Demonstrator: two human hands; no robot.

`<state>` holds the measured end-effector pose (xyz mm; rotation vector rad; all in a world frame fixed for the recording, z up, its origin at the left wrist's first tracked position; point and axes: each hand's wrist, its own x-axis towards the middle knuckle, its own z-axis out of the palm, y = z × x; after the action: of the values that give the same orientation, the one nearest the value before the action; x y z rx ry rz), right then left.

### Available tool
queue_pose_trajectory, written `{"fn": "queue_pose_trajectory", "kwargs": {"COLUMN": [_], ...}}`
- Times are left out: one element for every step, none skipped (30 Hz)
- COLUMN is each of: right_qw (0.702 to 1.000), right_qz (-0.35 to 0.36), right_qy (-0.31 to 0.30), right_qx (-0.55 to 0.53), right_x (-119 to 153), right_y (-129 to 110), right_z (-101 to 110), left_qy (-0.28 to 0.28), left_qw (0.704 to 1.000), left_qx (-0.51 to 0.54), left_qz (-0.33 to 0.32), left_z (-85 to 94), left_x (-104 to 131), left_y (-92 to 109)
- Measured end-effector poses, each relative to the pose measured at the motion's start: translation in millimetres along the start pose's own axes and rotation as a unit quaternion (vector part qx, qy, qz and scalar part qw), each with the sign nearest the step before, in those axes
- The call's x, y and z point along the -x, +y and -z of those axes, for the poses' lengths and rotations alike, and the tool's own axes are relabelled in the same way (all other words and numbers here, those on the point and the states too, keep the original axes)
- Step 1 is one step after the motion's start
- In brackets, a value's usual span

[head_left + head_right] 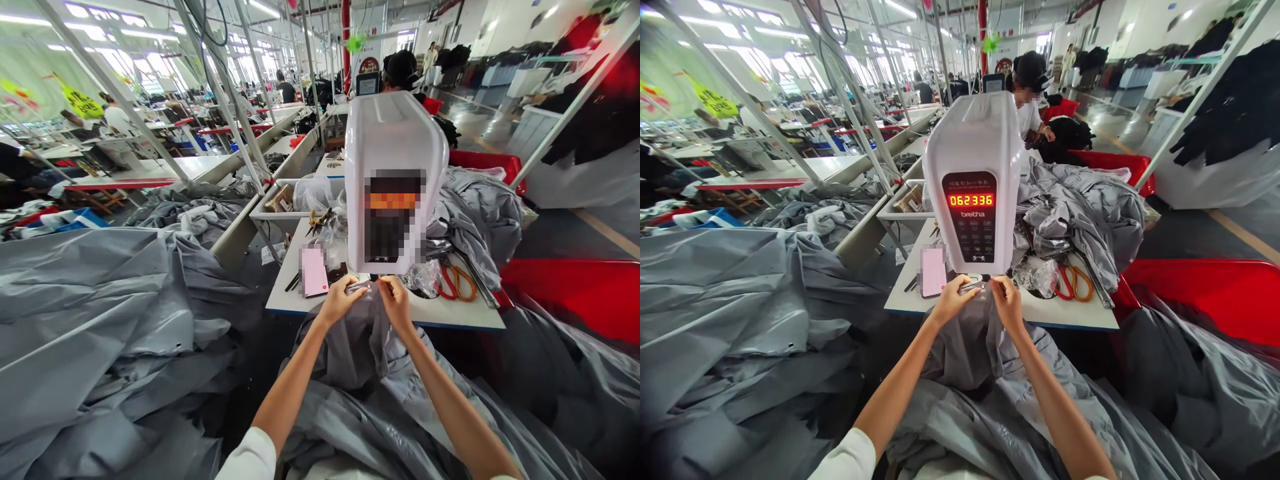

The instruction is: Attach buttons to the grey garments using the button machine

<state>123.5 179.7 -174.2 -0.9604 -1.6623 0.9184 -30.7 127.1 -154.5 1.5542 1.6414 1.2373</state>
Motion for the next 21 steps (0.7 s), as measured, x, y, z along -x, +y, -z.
{"fn": "queue_pose_trajectory", "kwargs": {"right_qw": [1.0, 0.999, 0.997, 0.993, 0.987, 0.981, 0.974, 0.967, 0.961, 0.957, 0.953, 0.951, 0.95, 0.95, 0.95, 0.951, 0.952, 0.952, 0.952, 0.953, 0.956], "right_qz": [0.001, 0.002, 0.003, 0.004, 0.012, 0.03, 0.056, 0.09, 0.127, 0.162, 0.19, 0.207, 0.216, 0.22, 0.221, 0.219, 0.217, 0.215, 0.215, 0.214, 0.212], "right_qy": [-0.02, -0.045, -0.077, -0.112, -0.15, -0.183, -0.21, -0.23, -0.24, -0.24, -0.236, -0.231, -0.227, -0.222, -0.219, -0.218, -0.217, -0.216, -0.215, -0.212, -0.204], "right_qx": [0.004, 0.011, 0.023, 0.037, 0.051, 0.061, 0.064, 0.059, 0.048, 0.033, 0.019, 0.008, -0.001, -0.007, -0.012, -0.016, -0.019, -0.021, -0.02, -0.016, -0.007], "right_x": [2, 5, 10, 17, 25, 34, 44, 53, 61, 67, 72, 76, 78, 79, 80, 81, 82, 83, 85, 88, 91], "right_y": [-1, -2, -3, -6, -8, -12, -17, -23, -30, -38, -45, -52, -58, -64, -68, -70, -72, -73, -74, -74, -73], "right_z": [2, 5, 9, 14, 20, 27, 34, 41, 47, 53, 58, 61, 63, 64, 65, 65, 64, 63, 61, 59, 57], "left_qy": [0.004, 0.003, -0.001, -0.009, -0.019, -0.032, -0.047, -0.064, -0.079, -0.085, -0.084, -0.077, -0.07, -0.066, -0.062, -0.06, -0.061, -0.066, -0.075, -0.088, -0.105], "left_qw": [1.0, 1.0, 1.0, 0.999, 0.997, 0.993, 0.983, 0.966, 0.945, 0.925, 0.908, 0.898, 0.893, 0.893, 0.896, 0.9, 0.905, 0.91, 0.916, 0.923, 0.933], "left_qx": [-0.001, -0.005, -0.014, -0.031, -0.057, -0.093, -0.133, -0.173, -0.205, -0.226, -0.237, -0.241, -0.239, -0.233, -0.224, -0.216, -0.209, -0.204, -0.199, -0.189, -0.172], "left_qz": [-0.006, -0.009, -0.011, -0.018, -0.037, -0.07, -0.119, -0.18, -0.242, -0.295, -0.335, -0.361, -0.374, -0.379, -0.379, -0.374, -0.366, -0.354, -0.34, -0.322, -0.297], "left_z": [0.1, 0.7, 2.2, 4.5, 7.6, 11.2, 15.2, 19.3, 23.3, 26.9, 29.9, 32.3, 34.1, 35.2, 35.9, 36.0, 35.9, 35.4, 34.6, 33.4, 32.0], "left_x": [4, 10, 17, 25, 34, 44, 55, 65, 75, 84, 91, 97, 101, 104, 105, 106, 107, 107, 107, 107, 108], "left_y": [2, 5, 7, 10, 14, 19, 24, 30, 36, 42, 47, 52, 56, 58, 60, 60, 60, 60, 60, 60, 61]}}
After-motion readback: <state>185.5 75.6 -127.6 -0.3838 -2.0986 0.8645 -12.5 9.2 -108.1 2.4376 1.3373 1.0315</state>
